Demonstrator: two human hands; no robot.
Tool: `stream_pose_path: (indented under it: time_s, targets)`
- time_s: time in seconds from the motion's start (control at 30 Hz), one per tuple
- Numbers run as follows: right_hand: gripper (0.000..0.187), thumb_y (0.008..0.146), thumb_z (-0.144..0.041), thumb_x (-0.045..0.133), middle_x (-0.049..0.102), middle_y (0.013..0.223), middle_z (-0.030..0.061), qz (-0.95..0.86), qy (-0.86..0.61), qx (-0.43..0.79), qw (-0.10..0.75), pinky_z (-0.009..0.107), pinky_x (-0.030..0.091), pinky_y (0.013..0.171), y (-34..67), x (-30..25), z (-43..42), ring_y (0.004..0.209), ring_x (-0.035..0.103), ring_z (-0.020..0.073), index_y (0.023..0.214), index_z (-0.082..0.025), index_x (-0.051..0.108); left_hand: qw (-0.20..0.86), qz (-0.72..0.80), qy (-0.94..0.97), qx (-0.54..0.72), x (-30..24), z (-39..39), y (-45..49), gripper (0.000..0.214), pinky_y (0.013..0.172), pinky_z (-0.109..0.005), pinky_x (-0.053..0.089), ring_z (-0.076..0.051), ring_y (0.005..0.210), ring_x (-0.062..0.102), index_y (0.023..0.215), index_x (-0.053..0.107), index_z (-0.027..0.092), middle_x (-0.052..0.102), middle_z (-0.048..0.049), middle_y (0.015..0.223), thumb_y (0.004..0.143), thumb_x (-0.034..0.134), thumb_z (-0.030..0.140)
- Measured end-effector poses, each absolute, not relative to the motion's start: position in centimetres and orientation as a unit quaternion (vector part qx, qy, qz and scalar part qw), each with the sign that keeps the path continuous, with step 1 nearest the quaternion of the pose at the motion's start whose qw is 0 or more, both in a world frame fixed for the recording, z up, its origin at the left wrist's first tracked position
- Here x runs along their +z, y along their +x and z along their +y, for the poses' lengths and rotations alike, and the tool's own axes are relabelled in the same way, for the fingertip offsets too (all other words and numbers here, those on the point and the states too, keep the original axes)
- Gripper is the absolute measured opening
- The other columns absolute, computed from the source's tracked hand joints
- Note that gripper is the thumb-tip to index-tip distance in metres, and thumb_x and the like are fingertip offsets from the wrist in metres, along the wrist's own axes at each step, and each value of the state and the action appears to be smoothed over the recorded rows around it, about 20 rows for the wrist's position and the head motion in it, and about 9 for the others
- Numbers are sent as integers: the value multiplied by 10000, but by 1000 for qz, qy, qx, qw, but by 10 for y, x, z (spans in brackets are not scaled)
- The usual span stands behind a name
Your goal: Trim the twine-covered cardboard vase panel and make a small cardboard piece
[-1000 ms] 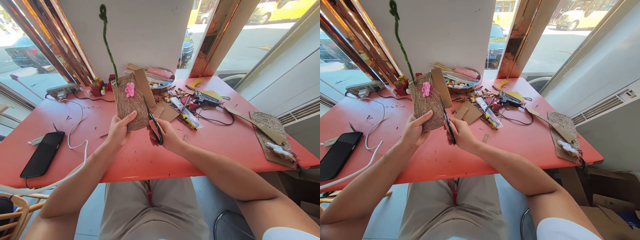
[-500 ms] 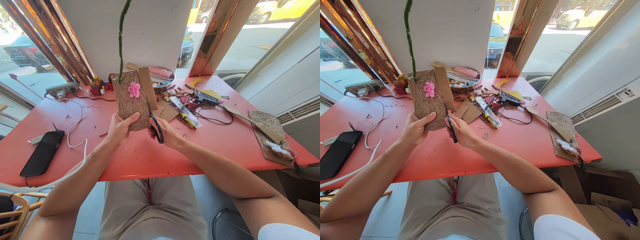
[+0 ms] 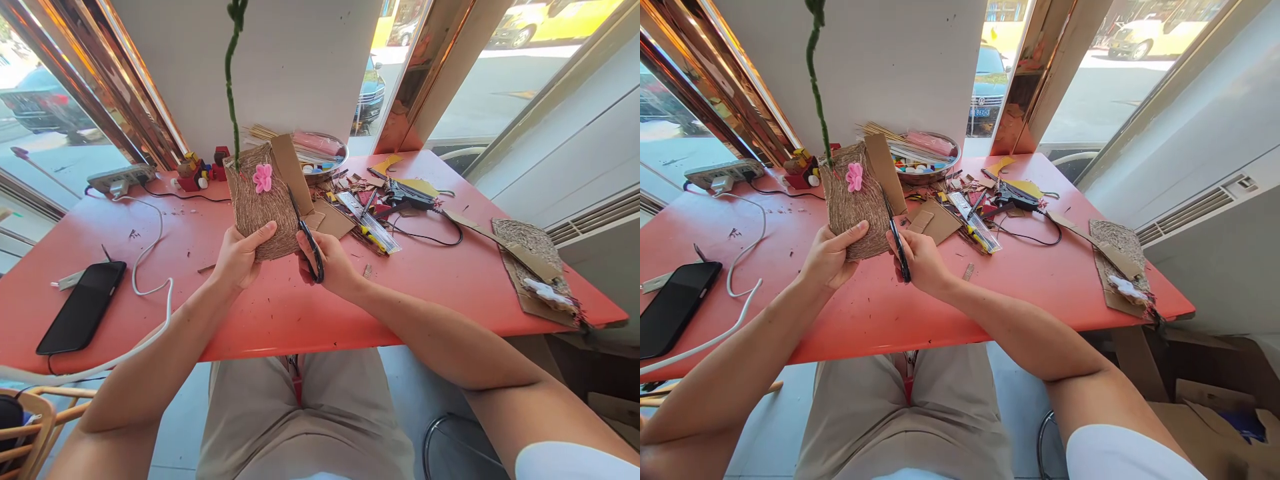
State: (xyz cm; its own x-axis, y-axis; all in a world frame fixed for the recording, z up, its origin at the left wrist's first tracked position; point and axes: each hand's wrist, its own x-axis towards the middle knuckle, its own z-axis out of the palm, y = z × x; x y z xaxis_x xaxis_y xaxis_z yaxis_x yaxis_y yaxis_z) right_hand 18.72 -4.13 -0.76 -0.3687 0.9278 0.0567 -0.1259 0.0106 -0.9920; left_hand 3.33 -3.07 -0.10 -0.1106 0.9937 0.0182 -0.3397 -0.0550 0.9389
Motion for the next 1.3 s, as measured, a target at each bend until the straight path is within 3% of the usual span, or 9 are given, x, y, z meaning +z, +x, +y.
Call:
stream_pose_path:
  time_s: [0.23,0.37,0.6,0.8,1.0,1.17,1.3]
  targets:
    - [712,666,-890,730,484,520,-77,-559,-354,643,385,229,443,445,193,-6,-34,442,495,85,703,-241,439,534,417,415,607,0,-32,31,631,803,-489,675,-358,896,801,933,770,154,816,-104,856,421,1020,425]
    - [707,695,-898,700,500,532,-67,-569,-376,620,389,224,424,427,195,-7,-34,442,489,82,696,-238,447,536,422,411,606,-1,-33,31,690,821,-494,669,-356,909,798,999,767,146,814,-105,865,416,1026,409]
    - [741,665,-945,671,420,453,-90,-592,-358,592,413,220,367,348,192,2,-40,359,461,84,637,-257,399,544,414,398,611,-4,-31,30,706,862,-489,677,-372,987,800,1061,775,151,826,-125,940,460,1014,434]
    - [735,698,-978,588,347,409,-108,-626,-303,618,367,248,387,373,201,14,-36,343,434,103,660,-255,459,558,405,398,605,-2,-24,20,571,822,-427,691,-337,956,808,1006,791,198,828,-93,918,501,1001,361]
    - [734,660,-947,668,421,509,-87,-620,-310,618,371,244,399,446,204,5,-24,441,455,88,675,-252,434,525,405,410,626,-1,-27,30,660,829,-451,681,-341,910,804,981,789,169,818,-90,858,418,1034,410]
    - [653,772,-838,695,486,562,-65,-590,-369,607,383,234,421,461,200,-3,-23,471,465,83,685,-245,437,522,416,418,616,-1,-33,36,679,811,-466,681,-330,863,806,976,788,170,833,-93,876,407,1031,451]
    - [675,778,-869,665,495,520,-55,-596,-371,592,396,234,422,441,198,-3,-26,438,474,86,656,-243,446,545,416,415,598,-1,-36,38,721,807,-468,683,-345,886,811,1006,780,157,829,-103,863,407,1028,473]
